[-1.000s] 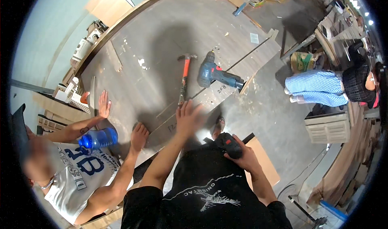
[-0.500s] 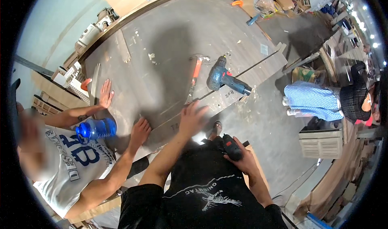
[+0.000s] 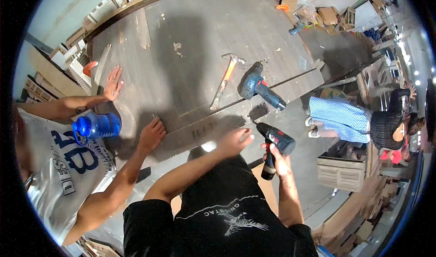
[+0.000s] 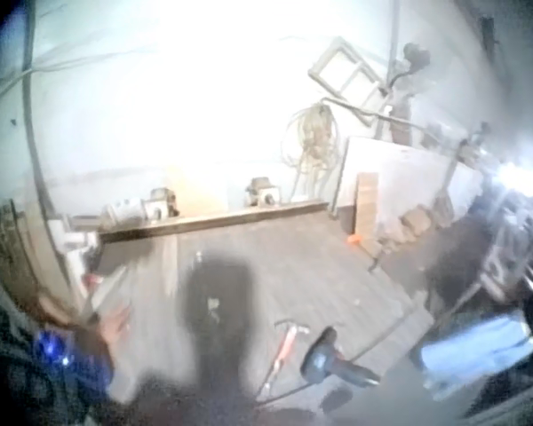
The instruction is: The person drills holes into wood panels and uses a hammer to drive in fasteners while working at a large industrial table. They handle a power drill and a hammer to connect the wood pieces.
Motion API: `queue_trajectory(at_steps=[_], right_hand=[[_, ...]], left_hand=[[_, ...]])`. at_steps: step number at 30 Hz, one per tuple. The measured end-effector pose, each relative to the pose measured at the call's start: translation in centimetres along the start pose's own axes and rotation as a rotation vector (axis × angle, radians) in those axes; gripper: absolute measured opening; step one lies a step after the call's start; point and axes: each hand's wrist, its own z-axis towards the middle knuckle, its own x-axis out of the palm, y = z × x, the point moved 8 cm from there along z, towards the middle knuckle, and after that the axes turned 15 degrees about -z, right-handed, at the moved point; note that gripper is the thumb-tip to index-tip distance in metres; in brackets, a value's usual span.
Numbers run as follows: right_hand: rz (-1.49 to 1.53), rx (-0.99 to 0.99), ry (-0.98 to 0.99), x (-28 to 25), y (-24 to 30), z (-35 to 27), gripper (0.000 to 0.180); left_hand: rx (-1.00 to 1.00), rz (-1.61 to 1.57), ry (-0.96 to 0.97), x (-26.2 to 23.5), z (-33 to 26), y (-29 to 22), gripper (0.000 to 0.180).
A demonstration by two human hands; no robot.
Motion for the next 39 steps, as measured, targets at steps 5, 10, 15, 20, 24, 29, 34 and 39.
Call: queue_trajectory(at_steps=[5, 10, 15, 20, 24, 29, 34, 39], right_hand=[[0.010, -0.023, 0.040, 0.2, 2.4, 1.8, 0.045], [-0.042, -0.025, 0.035, 0.5, 2.5, 2.6, 0.040], [-0.136, -0.006, 0.053, 0.2, 4.2, 2.9, 0.035], [-0.406, -0.088, 0.102, -0.9, 4.8, 4.5, 0.032], [-0.563, -0.174, 0.121, -0.6, 7.2, 4.4, 0.038], [-1.056, -0.503, 0.092, 0.6, 13.0, 3.5, 0.082], [-0.991, -0.172, 0.093, 0.4, 14.0, 4.7, 0.091], [-1.092, -0.370, 0.115, 1.2, 14.0, 4.4, 0.090]], left_hand=[[-0.634, -1.105, 0.237, 7.4, 1.1, 3.4, 0.059], [-0.354, -0.951, 0.347, 8.1, 2.3, 2.6, 0.048], [-0.328, -1.005, 0.367, 8.3, 2.5, 2.5, 0.045], [-0.333, -1.114, 0.438, 8.4, 2.7, 2.7, 0.045], [-0.403, -1.191, 0.434, 8.5, 2.1, 2.5, 0.045], [-0.530, -0.912, 0.281, 4.1, 0.5, 3.0, 0.051], [-0.164, -0.240, -0.237, -8.1, -1.8, 3.9, 0.039], [0.203, 0.564, -0.484, -15.3, -4.9, -0.5, 0.037]])
